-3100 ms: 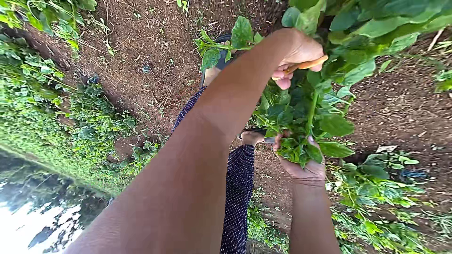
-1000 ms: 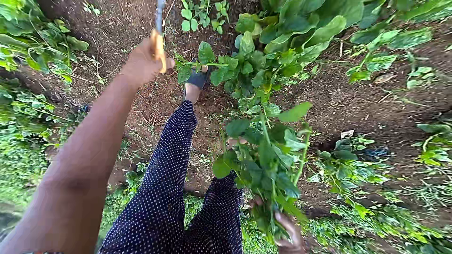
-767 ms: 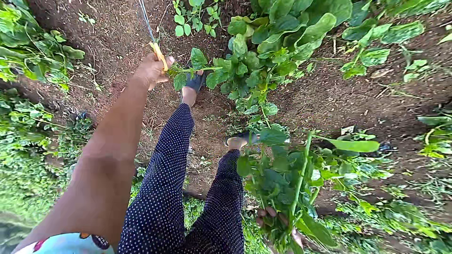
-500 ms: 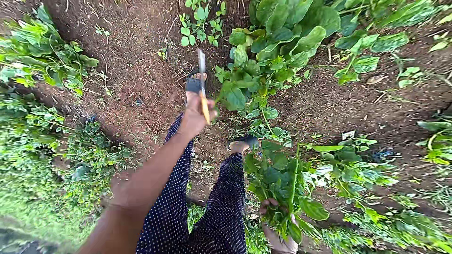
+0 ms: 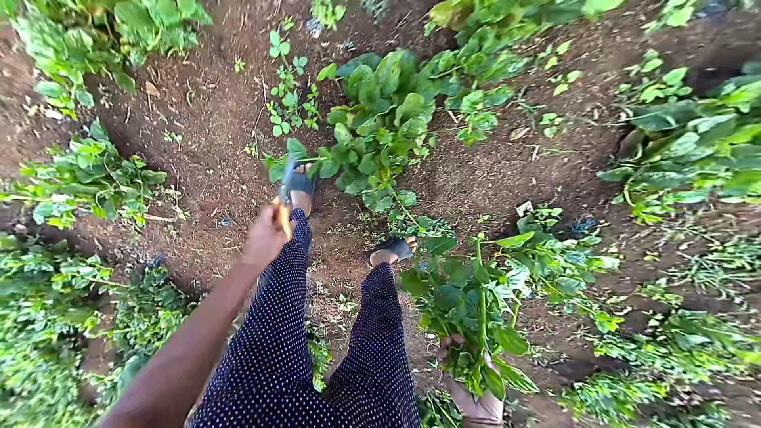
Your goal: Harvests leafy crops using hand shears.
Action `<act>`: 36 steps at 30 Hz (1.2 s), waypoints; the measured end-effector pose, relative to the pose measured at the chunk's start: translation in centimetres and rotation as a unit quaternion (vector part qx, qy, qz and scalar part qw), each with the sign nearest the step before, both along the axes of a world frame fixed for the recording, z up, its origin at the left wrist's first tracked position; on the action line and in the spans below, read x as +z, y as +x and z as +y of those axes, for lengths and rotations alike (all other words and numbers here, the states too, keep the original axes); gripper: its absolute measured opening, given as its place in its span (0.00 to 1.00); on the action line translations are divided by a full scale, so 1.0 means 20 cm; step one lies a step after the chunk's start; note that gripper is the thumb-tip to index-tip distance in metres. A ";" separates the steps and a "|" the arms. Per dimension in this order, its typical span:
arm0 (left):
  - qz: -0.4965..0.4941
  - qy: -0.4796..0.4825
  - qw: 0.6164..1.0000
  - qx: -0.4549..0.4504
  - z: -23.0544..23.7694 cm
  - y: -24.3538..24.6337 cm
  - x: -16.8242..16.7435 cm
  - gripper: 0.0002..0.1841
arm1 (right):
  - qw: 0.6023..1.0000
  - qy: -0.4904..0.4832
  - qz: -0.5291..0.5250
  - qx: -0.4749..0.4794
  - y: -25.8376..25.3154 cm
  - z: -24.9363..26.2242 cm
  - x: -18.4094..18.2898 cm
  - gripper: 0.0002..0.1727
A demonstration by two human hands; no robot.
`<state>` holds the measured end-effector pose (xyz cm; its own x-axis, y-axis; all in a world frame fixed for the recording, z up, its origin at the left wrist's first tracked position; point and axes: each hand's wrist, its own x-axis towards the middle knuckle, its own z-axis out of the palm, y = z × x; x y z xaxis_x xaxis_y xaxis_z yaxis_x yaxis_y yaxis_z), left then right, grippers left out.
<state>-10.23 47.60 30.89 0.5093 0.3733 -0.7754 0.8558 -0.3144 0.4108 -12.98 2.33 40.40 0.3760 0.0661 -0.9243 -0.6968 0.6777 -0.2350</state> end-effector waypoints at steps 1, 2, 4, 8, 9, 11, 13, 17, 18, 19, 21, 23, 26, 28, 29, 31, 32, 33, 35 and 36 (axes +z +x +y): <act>0.041 0.002 0.999 -0.012 0.05 0.00 0.06 0.31 | 1.000 -0.003 -0.002 -0.022 0.00 -0.03 0.02 0.24; 0.074 0.002 0.997 -0.022 0.08 -0.02 0.12 0.33 | 0.999 0.001 -0.009 -0.045 0.00 -0.07 0.04 0.24; 0.138 0.003 0.989 -0.045 0.11 -0.08 0.23 0.34 | 0.997 0.001 -0.021 -0.073 0.00 -0.14 0.09 0.24; 0.234 0.029 0.964 -0.120 0.08 -0.24 0.41 0.27 | 0.987 0.033 -0.035 -0.152 0.00 -0.38 0.14 0.25; 0.249 0.032 0.958 -0.135 0.05 -0.27 0.47 0.26 | 0.984 0.037 -0.028 -0.173 0.00 -0.44 0.17 0.24; 0.263 0.035 0.951 -0.161 -0.04 -0.31 0.58 0.25 | 0.982 0.039 -0.024 -0.184 0.00 -0.57 0.22 0.22; 0.275 0.035 0.945 -0.172 -0.17 -0.32 0.71 0.26 | 0.981 0.029 -0.025 -0.191 -0.02 -0.70 0.31 0.22; 0.277 0.031 0.953 -0.118 -0.42 -0.25 0.90 0.27 | 0.969 0.036 -0.069 -0.235 -0.11 -0.94 0.46 0.21; 0.281 0.018 0.954 -0.100 -0.48 -0.22 0.94 0.27 | 0.964 0.038 -0.082 -0.251 -0.13 -1.00 0.49 0.21; 0.280 0.007 0.955 -0.093 -0.53 -0.19 0.96 0.26 | 0.959 0.035 -0.091 -0.267 -0.14 -1.04 0.51 0.21; 0.269 0.004 0.957 -0.109 -0.58 -0.15 0.99 0.26 | 0.950 0.016 -0.087 -0.299 -0.12 -1.11 0.58 0.24; 0.259 0.014 0.956 -0.141 -0.60 -0.09 0.96 0.27 | 0.943 0.002 -0.071 -0.326 -0.06 -1.15 0.63 0.26; 0.252 0.022 0.952 -0.171 -0.66 0.04 0.96 0.27 | 0.934 0.000 -0.072 -0.351 0.02 -1.24 0.69 0.25; 0.241 0.030 0.956 -0.165 -0.71 0.16 0.98 0.27 | 0.932 -0.014 -0.077 -0.355 0.13 -1.26 0.71 0.25; 0.239 0.029 0.958 -0.155 -0.74 0.21 0.99 0.27 | 0.931 -0.020 -0.075 -0.358 0.19 -1.27 0.73 0.25; 0.233 0.033 0.961 -0.148 -0.81 0.33 1.01 0.26 | 0.933 -0.022 -0.069 -0.352 0.32 -1.30 0.75 0.24; 0.231 0.032 0.960 -0.156 -0.84 0.41 1.02 0.26 | 0.933 -0.014 -0.068 -0.352 0.40 -1.31 0.75 0.24; 0.226 0.026 0.960 -0.166 -0.87 0.49 1.01 0.26 | 0.934 -0.007 -0.067 -0.351 0.48 -1.31 0.76 0.23; 0.207 0.012 0.961 -0.182 -0.92 0.66 0.98 0.24 | 0.937 0.009 -0.069 -0.343 0.68 -1.33 0.76 0.23; 0.203 0.006 0.961 -0.188 -0.95 0.75 0.97 0.23 | 0.937 0.023 -0.072 -0.341 0.78 -1.33 0.75 0.24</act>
<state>4.82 28.53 50.31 0.2670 0.2321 -0.9353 0.7703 -0.6346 0.0625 2.58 -24.31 55.41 0.4657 -0.1969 -0.8627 -0.0604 0.9656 -0.2530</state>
